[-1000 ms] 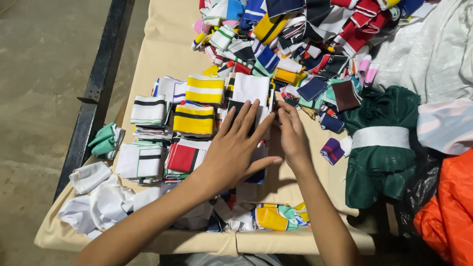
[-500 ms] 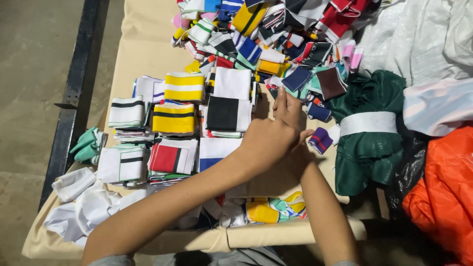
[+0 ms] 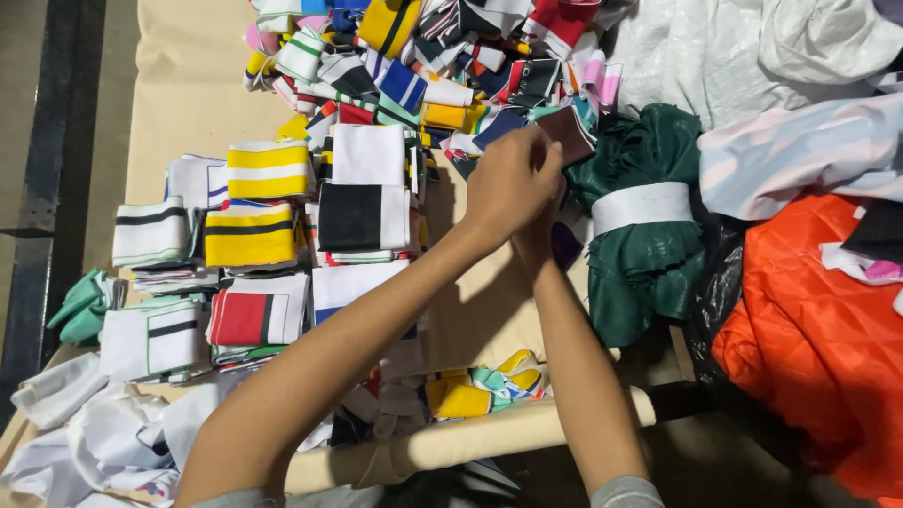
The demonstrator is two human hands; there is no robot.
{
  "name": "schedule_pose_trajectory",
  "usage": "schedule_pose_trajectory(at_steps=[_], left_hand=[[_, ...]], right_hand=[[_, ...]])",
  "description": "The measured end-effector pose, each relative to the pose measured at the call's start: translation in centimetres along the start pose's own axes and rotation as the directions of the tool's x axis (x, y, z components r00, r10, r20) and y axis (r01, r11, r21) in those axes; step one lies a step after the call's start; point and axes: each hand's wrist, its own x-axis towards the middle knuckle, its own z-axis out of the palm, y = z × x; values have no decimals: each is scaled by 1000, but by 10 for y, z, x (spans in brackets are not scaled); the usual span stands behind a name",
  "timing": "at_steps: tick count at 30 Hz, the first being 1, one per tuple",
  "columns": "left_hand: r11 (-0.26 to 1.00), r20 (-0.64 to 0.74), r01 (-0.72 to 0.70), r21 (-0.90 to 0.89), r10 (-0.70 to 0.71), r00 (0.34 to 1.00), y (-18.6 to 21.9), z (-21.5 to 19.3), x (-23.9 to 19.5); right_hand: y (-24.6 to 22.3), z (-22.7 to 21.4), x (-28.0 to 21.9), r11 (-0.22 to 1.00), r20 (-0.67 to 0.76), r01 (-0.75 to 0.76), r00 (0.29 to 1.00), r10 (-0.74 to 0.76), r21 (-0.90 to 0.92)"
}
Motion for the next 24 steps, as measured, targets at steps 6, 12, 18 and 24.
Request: schedule_pose_trajectory(at_steps=[6, 12, 18, 24], left_hand=[[981, -145, 83, 176, -58, 988, -32, 11, 39], [829, 185, -102, 551, -2, 983, -47, 18, 38], [825, 205, -259, 503, 177, 963, -16, -83, 33], [738, 1, 40, 673, -55, 998, -99, -151, 83]], right_hand=[[-3, -2, 5, 992, -106, 21, 994, -34, -128], [37, -20, -1, 34, 187, 216, 906, -380, -976], [-2, -14, 5, 942, -135, 63, 984, -113, -329], [-76, 24, 5, 973, 107, 206, 975, -195, -106]])
